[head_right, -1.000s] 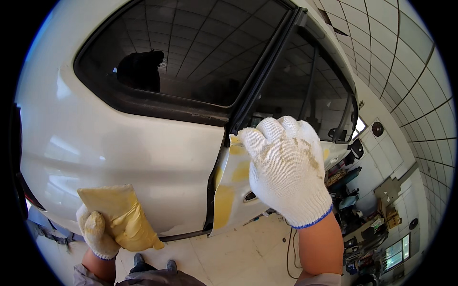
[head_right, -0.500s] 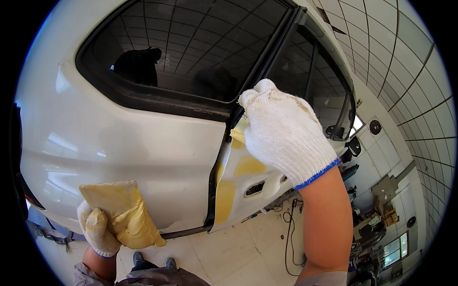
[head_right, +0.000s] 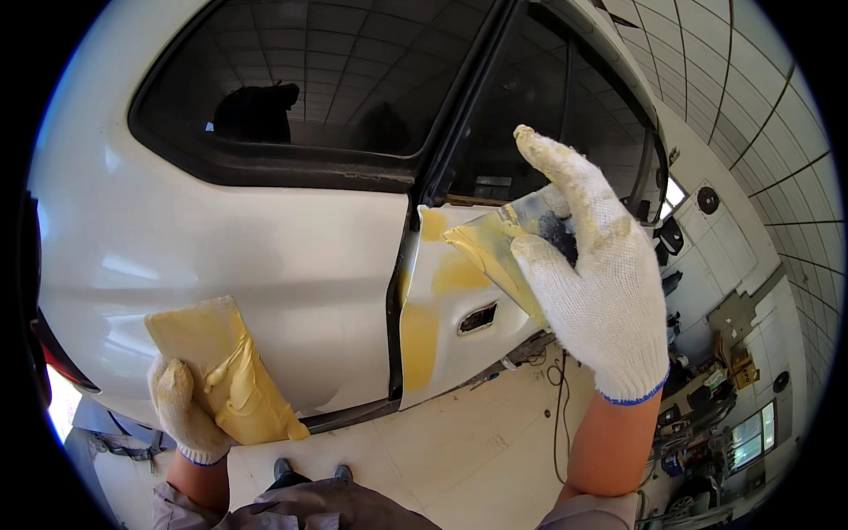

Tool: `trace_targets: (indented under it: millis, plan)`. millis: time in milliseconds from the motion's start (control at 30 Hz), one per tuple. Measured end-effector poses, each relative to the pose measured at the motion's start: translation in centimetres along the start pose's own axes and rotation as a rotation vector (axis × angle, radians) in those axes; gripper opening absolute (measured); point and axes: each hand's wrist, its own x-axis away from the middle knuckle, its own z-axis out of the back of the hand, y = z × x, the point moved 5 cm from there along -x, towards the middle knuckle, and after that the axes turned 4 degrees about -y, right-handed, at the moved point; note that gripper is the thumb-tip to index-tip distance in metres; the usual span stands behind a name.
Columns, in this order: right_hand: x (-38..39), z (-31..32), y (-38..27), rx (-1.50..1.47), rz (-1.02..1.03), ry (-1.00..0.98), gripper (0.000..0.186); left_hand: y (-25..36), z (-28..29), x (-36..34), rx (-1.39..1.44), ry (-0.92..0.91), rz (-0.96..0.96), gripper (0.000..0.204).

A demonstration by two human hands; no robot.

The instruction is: The person prepares body filler by mixing a paste and a hardener on a cardboard sheet using a scraper. They then apply the mixed filler to the side door of a white car to smooth out imperfections.

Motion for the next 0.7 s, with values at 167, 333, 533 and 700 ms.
trace_targets:
  millis: [167, 333, 533, 700]
  plan:
    - [10.8, -0.5, 9.3, -0.748, -0.267, 0.302, 0.050, 0.4, -6.1, 0.5, 0.274, -0.019, 0.185, 0.052]
    - [20.2, -5.4, 8.0, -1.138, -0.221, 0.568, 0.025, -4.1, -11.1, 4.9, 0.391, -0.053, 0.826, 0.052]
    - [25.8, -6.1, 3.4, -0.551, 0.509, 0.355, 0.030, -9.3, -17.1, 10.8, 0.386, -0.162, 1.276, 0.056]
    - [27.8, -8.3, 5.7, -0.492, 0.389, 0.375, 0.044, -11.7, -16.7, 11.1, 0.418, -0.208, 1.237, 0.056]
